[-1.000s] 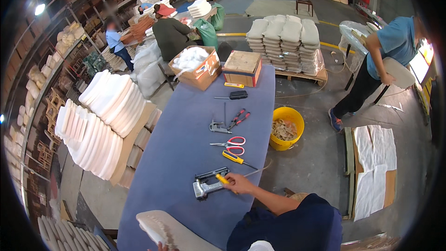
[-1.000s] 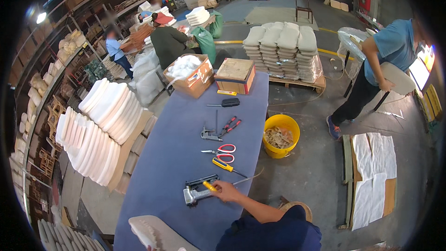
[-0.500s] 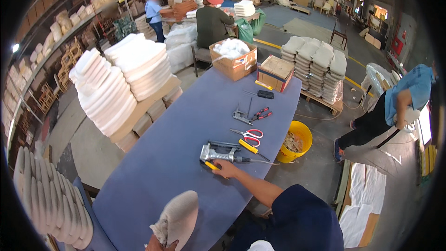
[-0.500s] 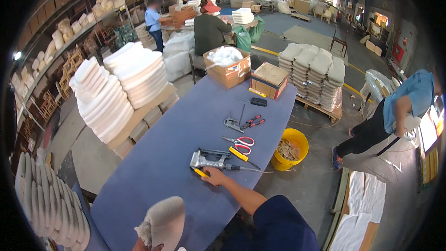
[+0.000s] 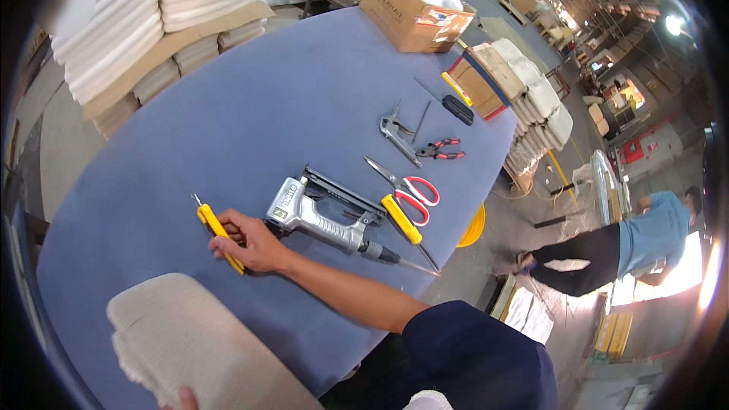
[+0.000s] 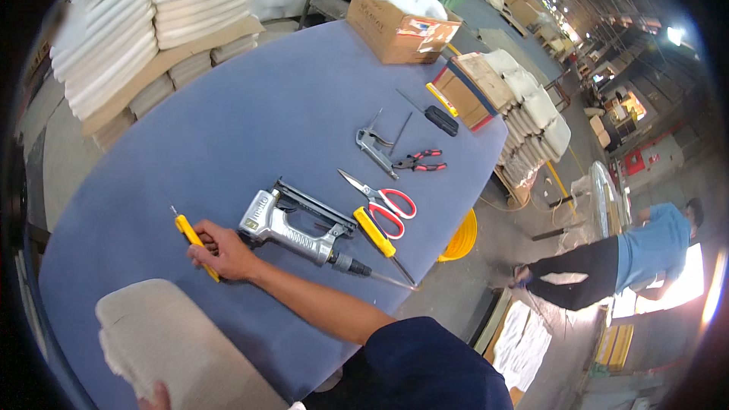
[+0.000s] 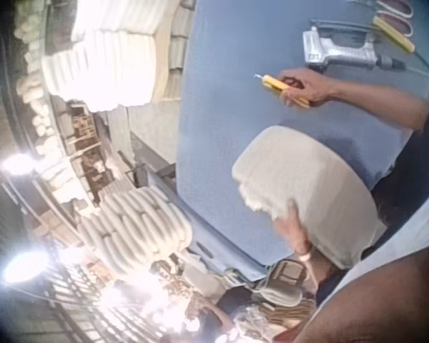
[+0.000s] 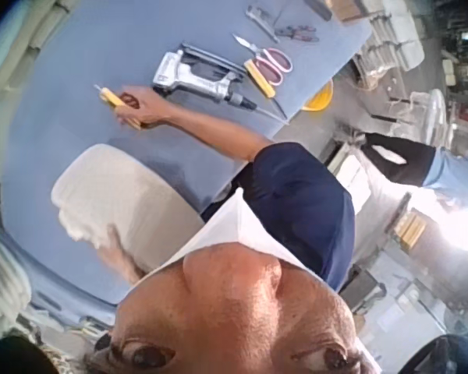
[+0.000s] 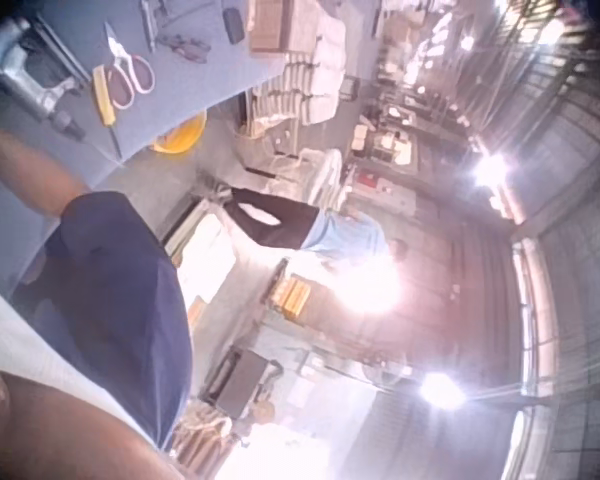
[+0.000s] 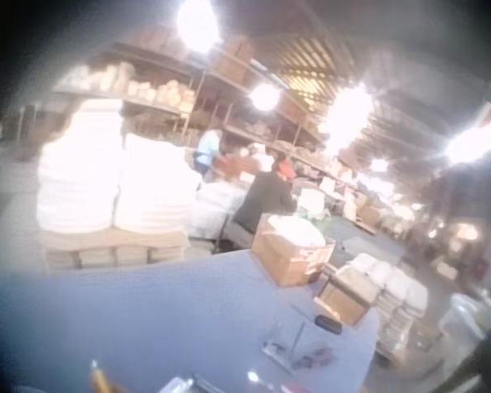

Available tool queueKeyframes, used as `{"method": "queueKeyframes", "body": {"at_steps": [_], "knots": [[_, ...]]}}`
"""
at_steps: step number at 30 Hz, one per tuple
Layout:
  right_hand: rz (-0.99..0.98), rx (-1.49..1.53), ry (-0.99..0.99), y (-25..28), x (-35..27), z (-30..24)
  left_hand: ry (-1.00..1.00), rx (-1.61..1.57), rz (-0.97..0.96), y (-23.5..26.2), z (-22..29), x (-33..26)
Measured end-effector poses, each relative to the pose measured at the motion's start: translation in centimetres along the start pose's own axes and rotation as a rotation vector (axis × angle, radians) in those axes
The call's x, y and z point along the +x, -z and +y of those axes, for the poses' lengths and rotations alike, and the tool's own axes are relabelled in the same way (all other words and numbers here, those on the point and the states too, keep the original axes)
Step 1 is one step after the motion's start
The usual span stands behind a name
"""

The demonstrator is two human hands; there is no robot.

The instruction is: The person trims excess fabric from a cushion cover using a utility knife, then uses a staple gun to secure the fabric to the cushion. The person handles multiple cushion covers and staples them in sequence.

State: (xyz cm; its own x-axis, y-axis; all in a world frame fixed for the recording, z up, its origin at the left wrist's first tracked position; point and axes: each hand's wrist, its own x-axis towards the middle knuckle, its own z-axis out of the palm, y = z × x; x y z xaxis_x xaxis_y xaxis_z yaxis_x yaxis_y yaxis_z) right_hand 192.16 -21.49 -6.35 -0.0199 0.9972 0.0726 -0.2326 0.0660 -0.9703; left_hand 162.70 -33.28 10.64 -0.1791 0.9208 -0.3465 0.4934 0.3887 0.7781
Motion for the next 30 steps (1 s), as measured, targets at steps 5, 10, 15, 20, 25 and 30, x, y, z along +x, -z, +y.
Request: {"method": "queueKeyframes", "body": {"at_steps": [5,10,15,20,25,30], "knots": [[-0.067,-0.006,0.034,1.0,-0.3,-2.0,0.034,-0.232,0.206,-1.3,-4.7,-0.3],[-0.173,0.094,0.063,-0.5,1.0,-0.7,-0.152,-0.277,0.338,-0.8,-9.8,-0.6],[-0.074,0.328,-0.059,0.7,-0.3,-1.4,-0.307,-0.359,0.315,-2.7,-7.5,-5.1],[-0.137,0.398,0.121,0.3,-1.9,-1.9,-0.37,-0.756,0.044,-4.5,1.8,-10.8],[-0.096,0.376,0.088,-0.5,-1.7,-0.1,-0.424,-0.52,0.298,-9.3,-1.0,-9.1],[-0.072,0.351,0.086,0.0,-1.8,0.6,-0.461,-0.419,0.298,-10.3,-0.1,-9.3]]}}
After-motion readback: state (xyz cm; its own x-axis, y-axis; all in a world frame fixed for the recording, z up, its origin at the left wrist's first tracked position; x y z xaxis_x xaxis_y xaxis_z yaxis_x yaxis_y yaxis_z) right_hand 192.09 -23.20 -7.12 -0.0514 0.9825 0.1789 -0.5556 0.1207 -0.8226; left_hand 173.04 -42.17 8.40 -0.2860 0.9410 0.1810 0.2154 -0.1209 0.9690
